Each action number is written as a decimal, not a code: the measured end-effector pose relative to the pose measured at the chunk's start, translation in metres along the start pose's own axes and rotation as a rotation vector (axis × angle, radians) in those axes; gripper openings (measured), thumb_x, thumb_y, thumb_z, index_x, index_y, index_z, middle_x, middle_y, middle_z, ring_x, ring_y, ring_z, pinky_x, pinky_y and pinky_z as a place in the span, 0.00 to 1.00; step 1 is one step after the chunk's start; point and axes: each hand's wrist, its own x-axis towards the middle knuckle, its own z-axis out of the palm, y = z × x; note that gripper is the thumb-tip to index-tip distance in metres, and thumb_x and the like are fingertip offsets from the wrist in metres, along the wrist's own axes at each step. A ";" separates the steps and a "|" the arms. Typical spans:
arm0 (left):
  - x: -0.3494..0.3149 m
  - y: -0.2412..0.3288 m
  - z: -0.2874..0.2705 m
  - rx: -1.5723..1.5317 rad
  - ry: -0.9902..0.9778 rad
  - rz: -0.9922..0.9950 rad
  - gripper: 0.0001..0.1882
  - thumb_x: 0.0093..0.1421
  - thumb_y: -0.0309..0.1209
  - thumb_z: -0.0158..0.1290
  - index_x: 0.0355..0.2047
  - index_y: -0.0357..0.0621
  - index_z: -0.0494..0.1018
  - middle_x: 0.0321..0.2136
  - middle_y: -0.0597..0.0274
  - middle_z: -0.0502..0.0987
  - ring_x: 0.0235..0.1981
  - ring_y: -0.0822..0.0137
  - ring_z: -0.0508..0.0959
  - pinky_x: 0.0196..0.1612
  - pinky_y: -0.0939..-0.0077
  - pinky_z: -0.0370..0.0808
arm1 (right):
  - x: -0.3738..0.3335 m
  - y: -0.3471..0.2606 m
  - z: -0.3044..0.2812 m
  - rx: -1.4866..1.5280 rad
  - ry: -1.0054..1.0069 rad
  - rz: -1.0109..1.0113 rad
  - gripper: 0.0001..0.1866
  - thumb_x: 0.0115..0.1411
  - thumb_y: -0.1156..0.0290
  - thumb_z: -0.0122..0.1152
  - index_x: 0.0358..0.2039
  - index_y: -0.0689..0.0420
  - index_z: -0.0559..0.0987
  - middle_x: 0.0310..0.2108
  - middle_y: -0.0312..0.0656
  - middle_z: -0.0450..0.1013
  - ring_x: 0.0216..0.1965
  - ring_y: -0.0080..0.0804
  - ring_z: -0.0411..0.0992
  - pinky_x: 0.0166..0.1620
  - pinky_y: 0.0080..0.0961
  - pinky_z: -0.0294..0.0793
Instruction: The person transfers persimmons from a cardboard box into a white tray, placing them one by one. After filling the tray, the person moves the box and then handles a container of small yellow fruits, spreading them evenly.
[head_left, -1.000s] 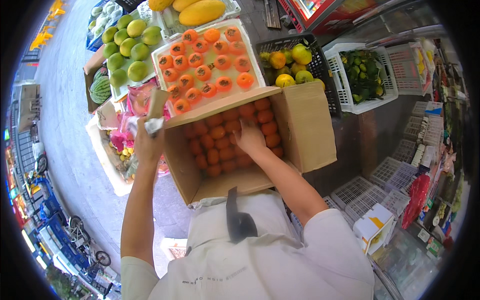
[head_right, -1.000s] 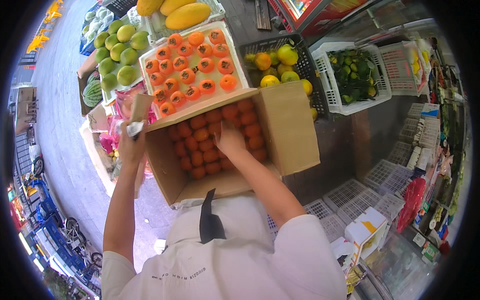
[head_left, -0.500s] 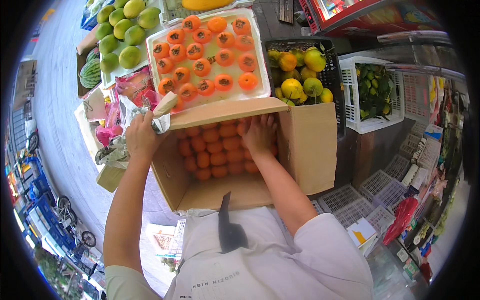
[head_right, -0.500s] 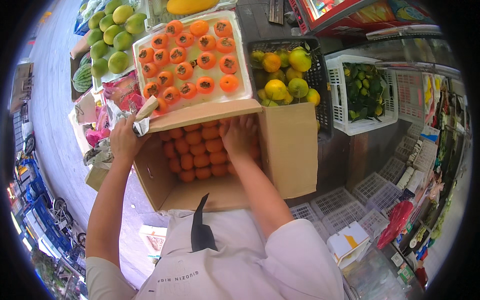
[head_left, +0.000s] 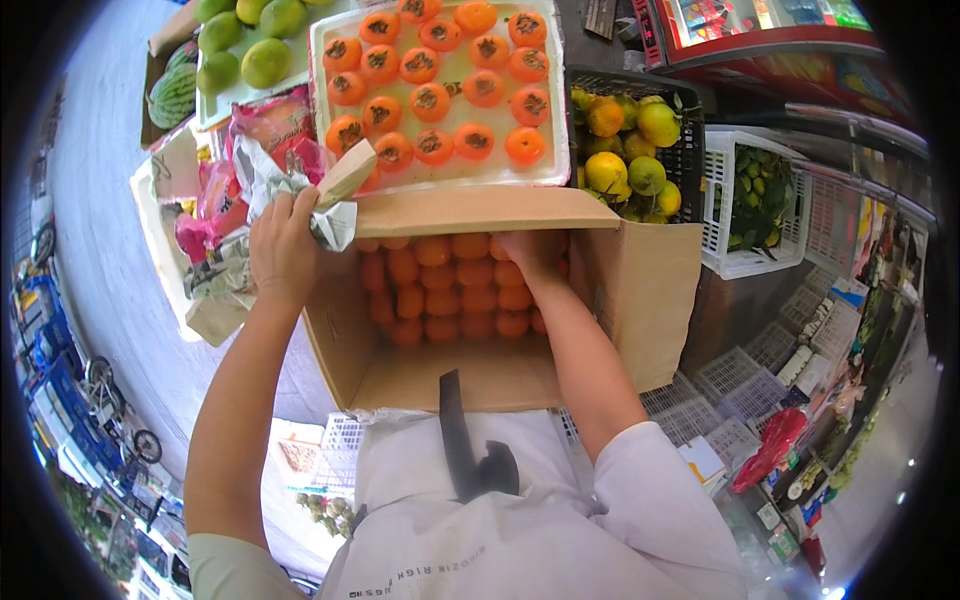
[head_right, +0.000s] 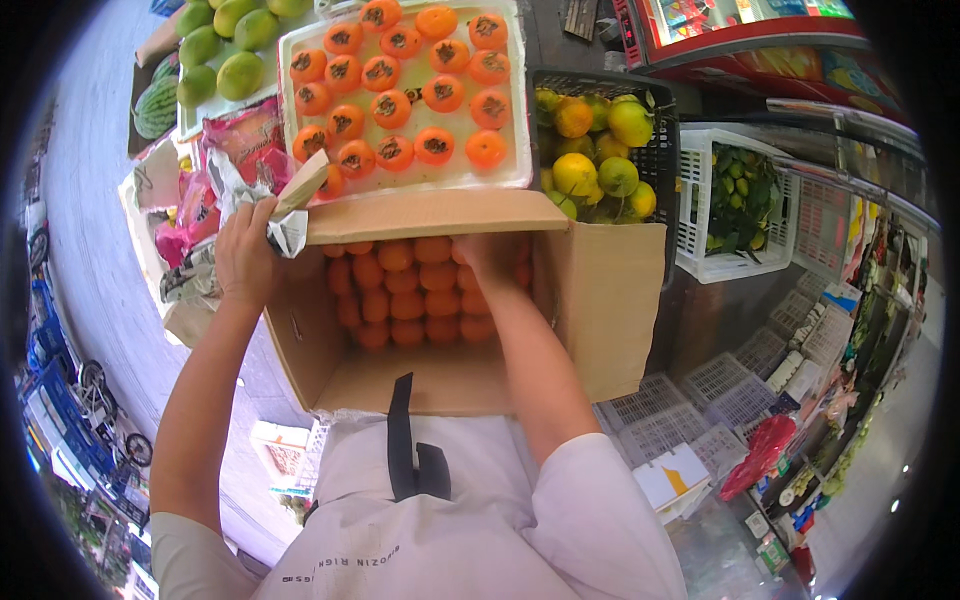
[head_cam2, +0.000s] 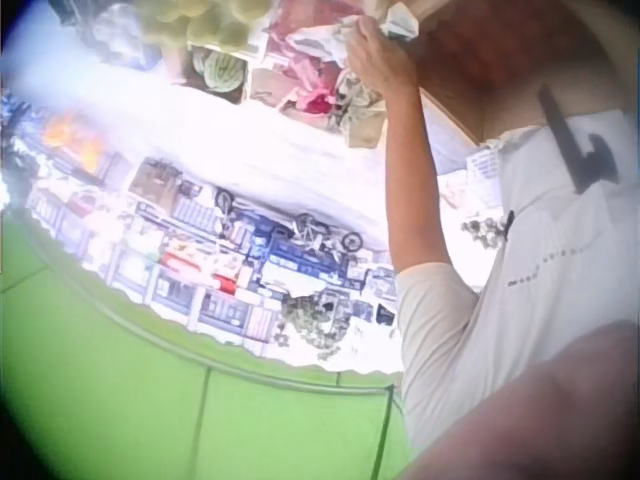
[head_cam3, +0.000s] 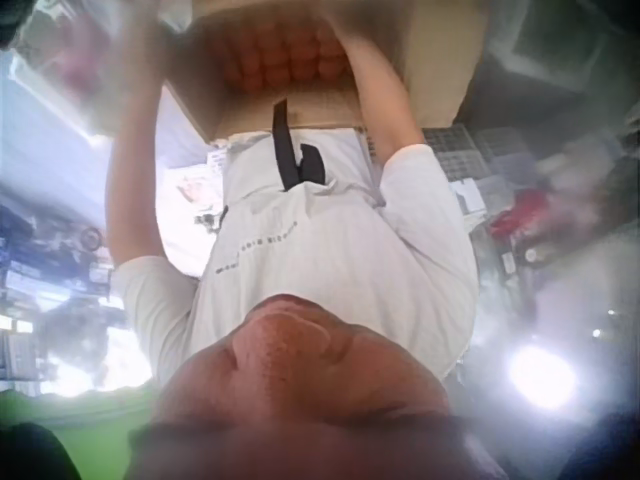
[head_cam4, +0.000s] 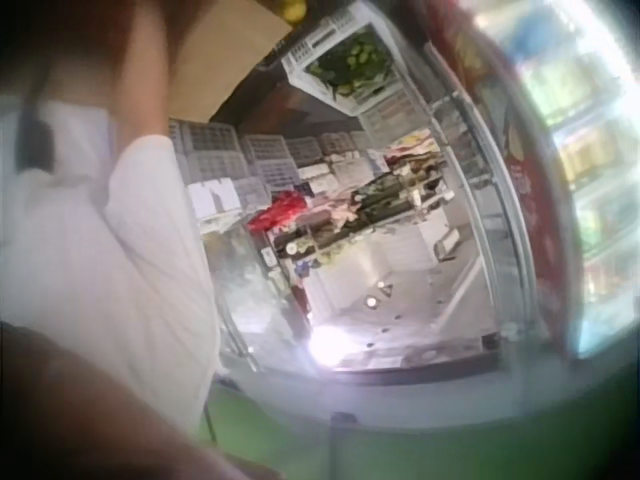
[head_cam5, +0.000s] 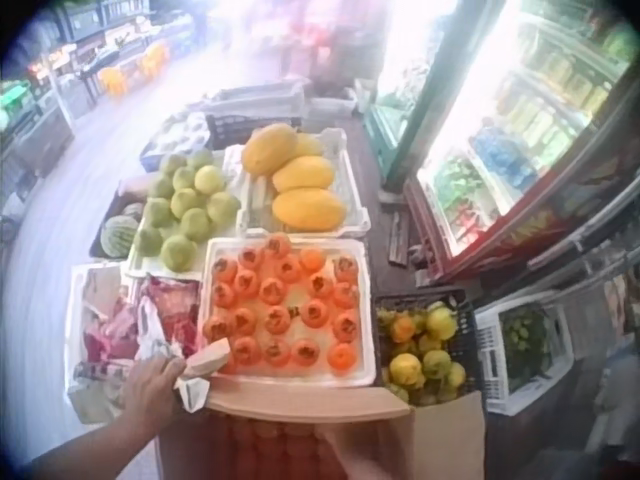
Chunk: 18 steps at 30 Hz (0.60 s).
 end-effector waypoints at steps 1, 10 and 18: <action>0.000 -0.001 0.002 -0.002 0.003 -0.004 0.20 0.61 0.26 0.56 0.54 0.54 0.79 0.37 0.61 0.75 0.41 0.53 0.80 0.43 0.56 0.74 | -0.002 0.000 0.001 -0.014 -0.016 -0.010 0.17 0.59 0.58 0.74 0.43 0.55 0.87 0.37 0.50 0.82 0.44 0.58 0.81 0.48 0.52 0.79; -0.001 -0.002 0.001 -0.027 0.024 -0.013 0.23 0.57 0.22 0.57 0.54 0.52 0.79 0.37 0.58 0.76 0.41 0.50 0.80 0.43 0.54 0.76 | -0.019 -0.015 -0.023 0.096 -0.005 0.011 0.25 0.59 0.62 0.78 0.53 0.59 0.83 0.48 0.46 0.82 0.51 0.54 0.79 0.54 0.47 0.80; -0.003 -0.005 0.008 -0.014 0.018 -0.040 0.26 0.52 0.29 0.68 0.53 0.54 0.79 0.38 0.59 0.76 0.43 0.50 0.81 0.45 0.54 0.77 | -0.049 -0.077 -0.145 1.282 -0.776 0.907 0.28 0.72 0.57 0.68 0.62 0.64 0.76 0.40 0.40 0.81 0.24 0.27 0.78 0.37 0.36 0.88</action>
